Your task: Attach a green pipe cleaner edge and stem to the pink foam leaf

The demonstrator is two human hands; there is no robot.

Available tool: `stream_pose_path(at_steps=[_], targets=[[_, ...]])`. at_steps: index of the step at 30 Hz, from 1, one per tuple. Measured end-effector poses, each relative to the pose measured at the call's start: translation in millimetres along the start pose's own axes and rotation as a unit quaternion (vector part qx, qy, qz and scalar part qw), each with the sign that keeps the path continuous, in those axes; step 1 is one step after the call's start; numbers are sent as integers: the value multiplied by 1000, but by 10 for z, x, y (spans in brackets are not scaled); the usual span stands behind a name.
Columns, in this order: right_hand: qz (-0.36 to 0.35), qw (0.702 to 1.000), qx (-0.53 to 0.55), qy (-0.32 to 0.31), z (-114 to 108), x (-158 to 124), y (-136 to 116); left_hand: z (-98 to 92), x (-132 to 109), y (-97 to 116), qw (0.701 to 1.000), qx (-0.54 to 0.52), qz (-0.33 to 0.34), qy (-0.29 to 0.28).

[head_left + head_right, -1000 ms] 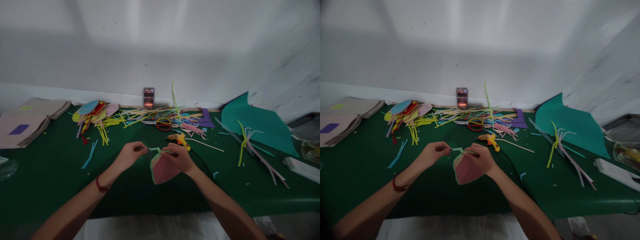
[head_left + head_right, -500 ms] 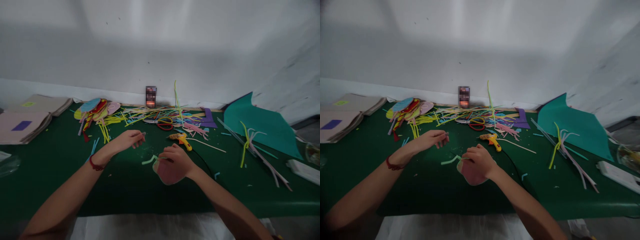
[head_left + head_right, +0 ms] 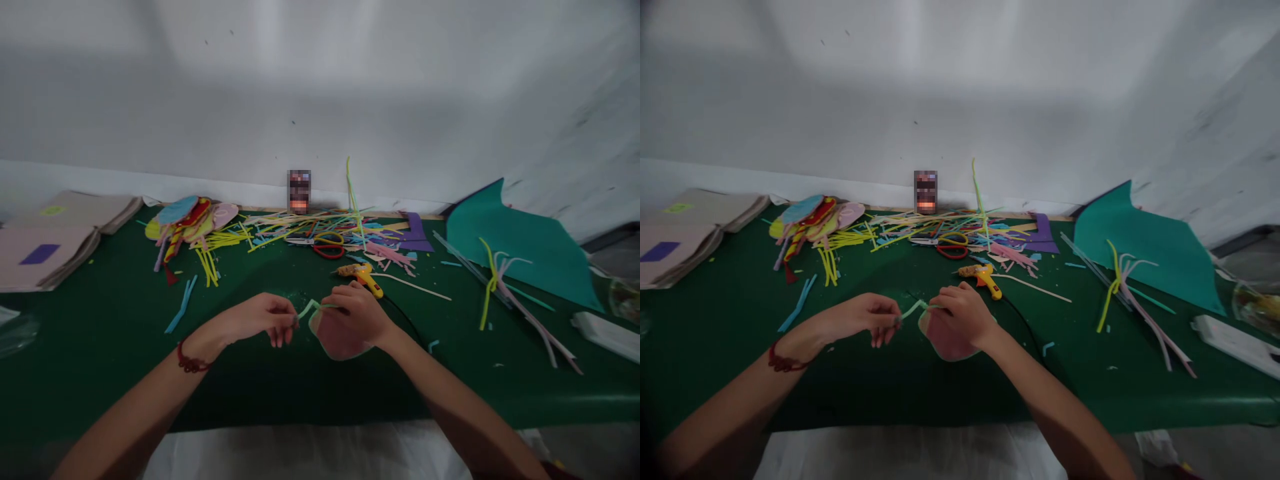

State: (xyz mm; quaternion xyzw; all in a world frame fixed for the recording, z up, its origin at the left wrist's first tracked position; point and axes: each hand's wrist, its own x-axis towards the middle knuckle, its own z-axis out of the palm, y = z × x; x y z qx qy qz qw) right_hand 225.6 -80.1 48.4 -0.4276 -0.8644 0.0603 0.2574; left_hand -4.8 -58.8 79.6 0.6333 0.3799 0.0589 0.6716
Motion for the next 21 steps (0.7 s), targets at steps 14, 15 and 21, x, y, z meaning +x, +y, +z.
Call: stream_pose_path(at_steps=[14,15,21], targets=[[-111,972,102,-182,-39,26,-211,-140,156,264,940,330,82,32],[-84,975,94,-184,-42,39,-221,-60,116,316,915,383,98,77],[83,985,138,-69,-95,24,-185,446,-217,170,798,483,190,306]])
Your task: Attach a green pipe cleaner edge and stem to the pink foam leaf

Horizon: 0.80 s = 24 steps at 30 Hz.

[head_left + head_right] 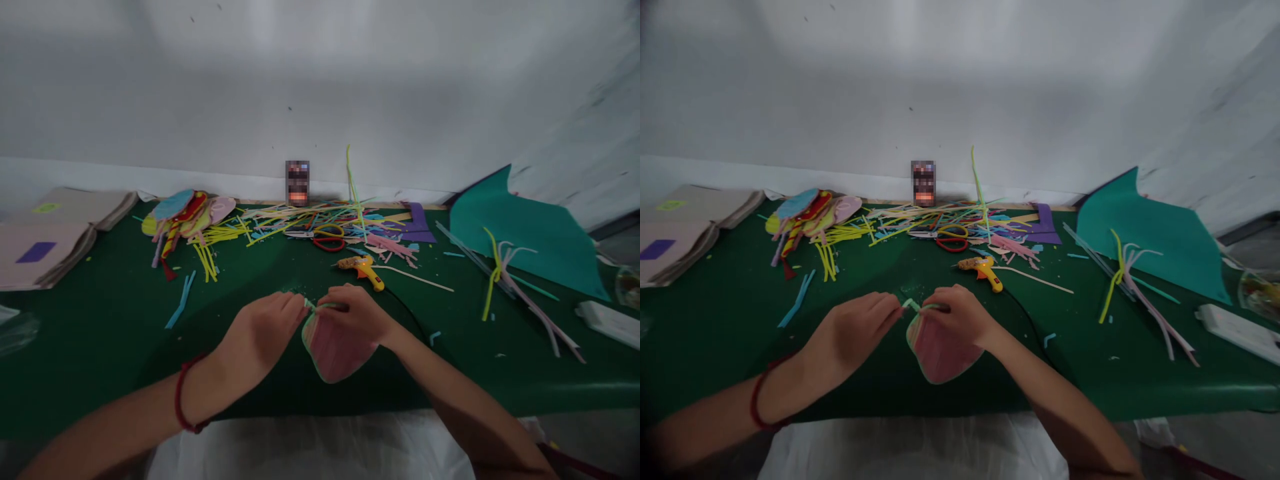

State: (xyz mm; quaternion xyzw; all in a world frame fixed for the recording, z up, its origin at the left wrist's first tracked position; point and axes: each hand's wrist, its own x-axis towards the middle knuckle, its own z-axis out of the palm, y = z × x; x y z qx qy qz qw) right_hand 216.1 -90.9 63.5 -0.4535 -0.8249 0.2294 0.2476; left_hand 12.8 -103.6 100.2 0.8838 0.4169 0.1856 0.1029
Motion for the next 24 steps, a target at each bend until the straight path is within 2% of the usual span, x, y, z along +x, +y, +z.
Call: stream_pose_path(at_steps=[2,4,6,8,9,11,14,16,18,19,21,24], targets=[[2,998,39,50,-18,-50,12,91,-143,-28,996,-66,-51,18],[-31,994,72,70,-16,-108,15,210,-188,-129,977,-179,-119,-1],[-91,989,96,59,6,-154,10,327,-130,-264,942,-302,-143,-26],[-144,983,111,24,33,-174,-3,395,1,-384,913,-376,-143,-72],[-159,981,112,0,41,-171,-12,396,79,-427,907,-388,-135,-95],[-163,981,96,-52,41,-148,-28,328,227,-460,914,-367,-91,-143],[-135,982,39,-123,17,-88,-42,142,355,-389,961,-215,22,-172],[-100,986,-6,-130,11,-52,-38,62,345,-296,984,-57,106,-128],[-55,993,-47,-94,23,-30,-23,59,267,-205,983,63,161,-60],[-33,996,-61,-63,34,-26,-15,84,210,-170,981,95,169,-27],[-4,997,-71,7,61,-34,0,162,88,-138,986,92,138,27],[-16,994,-52,100,95,-79,6,300,-38,-195,997,-56,1,53]])
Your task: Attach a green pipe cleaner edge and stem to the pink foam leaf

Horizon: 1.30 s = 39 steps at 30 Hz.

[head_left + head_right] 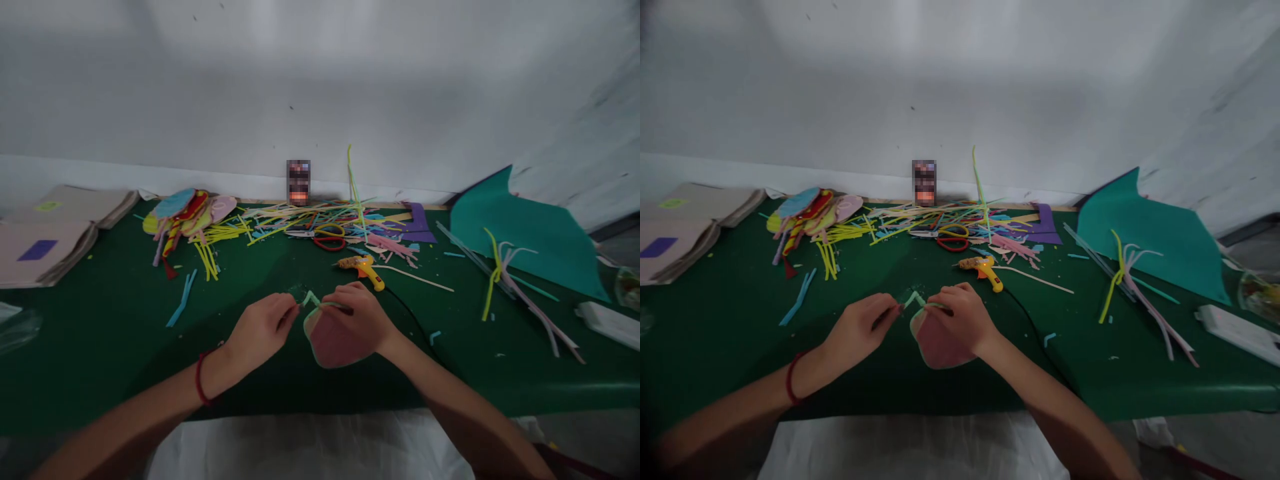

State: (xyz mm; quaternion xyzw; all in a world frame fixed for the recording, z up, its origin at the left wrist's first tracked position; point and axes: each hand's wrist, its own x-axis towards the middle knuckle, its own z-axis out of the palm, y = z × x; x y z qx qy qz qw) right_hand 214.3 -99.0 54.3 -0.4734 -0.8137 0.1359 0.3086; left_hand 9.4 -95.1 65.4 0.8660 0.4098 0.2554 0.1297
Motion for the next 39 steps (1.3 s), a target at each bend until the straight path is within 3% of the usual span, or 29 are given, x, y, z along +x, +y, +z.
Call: stream_pose_path(at_steps=[2,4,6,9,12,14,16,18,22,24,27,29,31,35,39], targets=[[-36,999,19,31,5,-40,-8,69,-20,-97,985,-138,-102,-19],[-81,996,35,30,2,-73,-20,120,16,-201,951,-259,-163,-44],[-116,992,49,2,-8,-89,-36,133,90,-283,922,-335,-183,-67],[-139,987,58,-49,-36,-83,-64,42,222,-327,914,-355,-157,-117],[-155,982,35,-99,-65,-58,-97,-155,311,-255,942,-267,-88,-185],[-156,980,-4,-124,-68,-44,-117,-271,316,-156,970,-140,-13,-197],[-133,982,-48,-126,-52,-38,-132,-320,269,-42,985,5,67,-160],[-92,987,-71,-108,-25,-42,-143,-292,182,62,976,124,138,-113],[-37,996,-57,-50,23,-70,-154,-118,-30,159,955,214,199,-41],[-34,998,-43,-8,32,-88,-147,-49,-106,139,969,186,163,3],[-62,997,-34,38,30,-116,-121,-5,-138,42,999,31,11,35],[-92,994,-33,40,24,-133,-104,8,-101,-46,989,-108,-99,17],[-118,992,-29,31,20,-142,-97,28,-28,-139,959,-230,-166,-13],[-151,988,-26,-18,5,-127,-114,65,166,-294,906,-363,-193,-103],[-180,980,-37,-76,-18,-88,-142,-29,336,-338,907,-317,-119,-250]])
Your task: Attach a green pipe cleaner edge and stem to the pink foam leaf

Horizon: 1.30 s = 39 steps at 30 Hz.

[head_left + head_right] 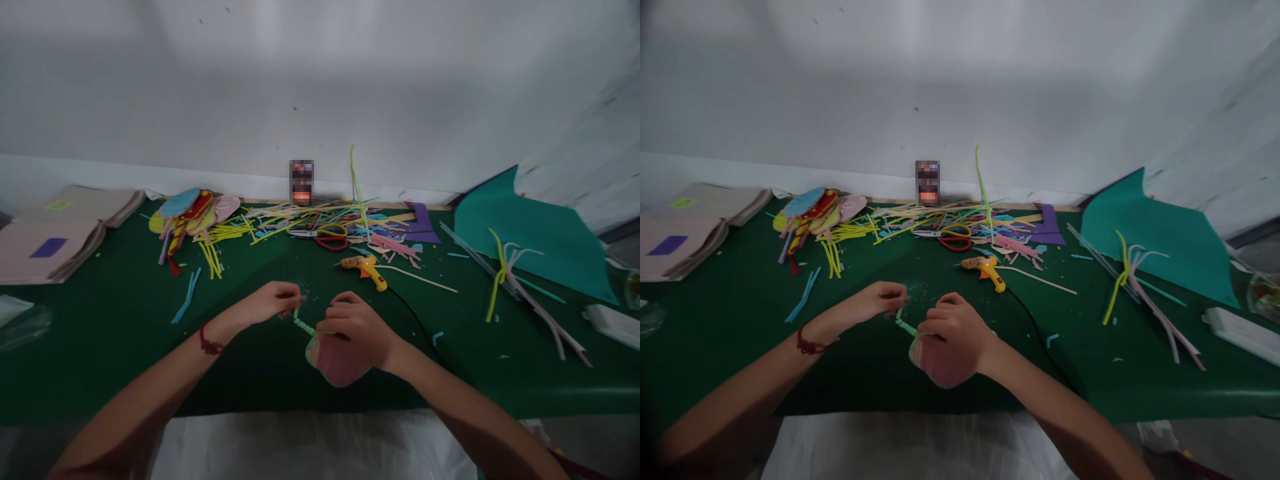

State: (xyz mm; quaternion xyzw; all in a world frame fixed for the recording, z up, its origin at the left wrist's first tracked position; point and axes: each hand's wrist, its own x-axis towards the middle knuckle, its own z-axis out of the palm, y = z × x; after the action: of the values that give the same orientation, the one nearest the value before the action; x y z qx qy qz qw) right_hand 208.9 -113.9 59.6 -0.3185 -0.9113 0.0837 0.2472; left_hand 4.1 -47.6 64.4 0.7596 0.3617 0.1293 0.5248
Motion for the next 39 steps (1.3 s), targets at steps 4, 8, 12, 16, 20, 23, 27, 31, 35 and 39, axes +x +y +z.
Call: stream_pose_path(at_steps=[4,8,12,16,20,23,27,31,35,39], targets=[[14,998,15,-66,-9,21,14,-19,-46,215,957,264,117,-31],[103,991,39,-71,-2,21,55,157,-158,354,797,532,270,95],[179,981,79,14,14,4,51,301,-279,260,704,597,309,229],[174,976,83,105,61,-31,18,374,-313,88,795,460,215,332],[120,979,85,144,92,-69,24,440,-201,-6,944,58,68,318],[89,985,88,118,89,-86,45,434,-77,-67,963,-171,20,206],[50,993,93,57,60,-78,72,252,23,-90,976,-210,-4,64],[17,997,78,-4,-2,-41,104,-17,-4,74,998,-1,28,-54],[29,998,25,-54,-40,-6,131,-24,-107,270,927,333,169,18],[63,998,14,-22,-16,-14,127,188,-230,310,766,568,269,134]])
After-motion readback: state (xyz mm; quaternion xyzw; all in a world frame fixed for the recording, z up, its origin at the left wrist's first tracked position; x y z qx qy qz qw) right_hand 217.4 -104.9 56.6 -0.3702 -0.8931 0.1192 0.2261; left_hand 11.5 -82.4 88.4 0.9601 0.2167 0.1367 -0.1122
